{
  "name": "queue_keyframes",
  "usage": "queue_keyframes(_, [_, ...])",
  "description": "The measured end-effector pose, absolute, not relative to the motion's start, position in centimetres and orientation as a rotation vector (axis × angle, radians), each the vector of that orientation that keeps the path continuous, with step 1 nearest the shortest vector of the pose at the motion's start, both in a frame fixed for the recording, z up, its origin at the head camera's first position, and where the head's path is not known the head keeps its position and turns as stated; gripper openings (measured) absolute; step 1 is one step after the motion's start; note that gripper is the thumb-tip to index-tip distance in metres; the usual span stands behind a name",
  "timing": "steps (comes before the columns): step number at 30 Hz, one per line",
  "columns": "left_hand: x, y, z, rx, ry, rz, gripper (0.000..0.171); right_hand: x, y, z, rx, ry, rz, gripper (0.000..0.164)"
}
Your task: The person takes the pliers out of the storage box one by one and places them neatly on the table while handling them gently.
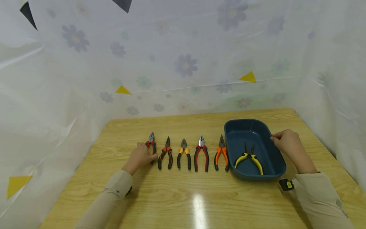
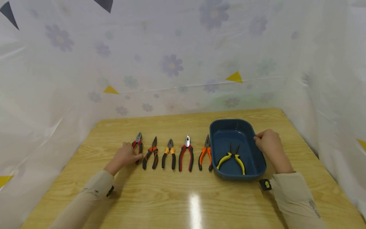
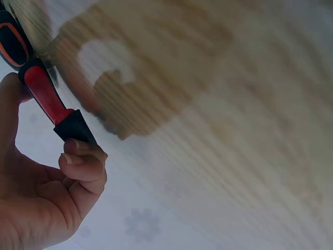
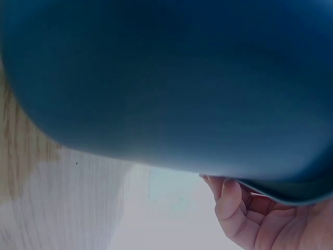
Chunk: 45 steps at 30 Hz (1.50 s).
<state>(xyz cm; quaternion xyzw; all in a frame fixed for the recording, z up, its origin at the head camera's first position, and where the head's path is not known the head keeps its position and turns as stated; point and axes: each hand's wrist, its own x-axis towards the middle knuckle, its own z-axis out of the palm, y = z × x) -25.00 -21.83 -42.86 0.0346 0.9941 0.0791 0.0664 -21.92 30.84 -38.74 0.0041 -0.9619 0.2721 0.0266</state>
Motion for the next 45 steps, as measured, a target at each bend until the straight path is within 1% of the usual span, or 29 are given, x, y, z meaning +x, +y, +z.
queue_keyframes(8, [-25.4,-21.8,-43.0,0.108,2.989,0.242,0.081,-22.0,31.0,-38.7,0.013,-2.965,0.835,0.031])
queue_keyframes(16, [-25.6,-22.1,-43.4,0.116,2.968,0.214,0.068,-22.0,30.9,-38.8,0.01,-2.97,0.84,0.031])
queue_keyframes(23, [-25.5,-22.1,-43.2,0.117,2.947,0.188,0.075,-21.8,30.8,-38.7,0.005,-2.982,0.837,0.031])
queue_keyframes(26, [-25.3,-21.9,-42.9,0.095,2.938,0.161,0.074,-21.7,30.8,-38.7,0.0,-2.983,0.844,0.031])
queue_keyframes(31, [-25.2,-21.7,-42.7,0.055,2.941,0.137,0.054,-21.8,30.7,-38.5,-0.004,-2.977,0.842,0.031])
queue_keyframes(33, [-25.1,-21.5,-42.6,0.05,2.938,0.129,0.049,-21.8,30.7,-38.4,-0.005,-2.977,0.841,0.031])
queue_keyframes(39, [-24.4,-21.0,-42.0,0.086,2.901,-0.001,0.052,-21.8,30.7,-38.5,-0.003,-2.987,0.847,0.031])
queue_keyframes(45, [-23.6,-19.5,-40.9,0.039,2.904,-0.17,0.056,-21.8,30.8,-38.6,-0.01,-2.998,0.857,0.032])
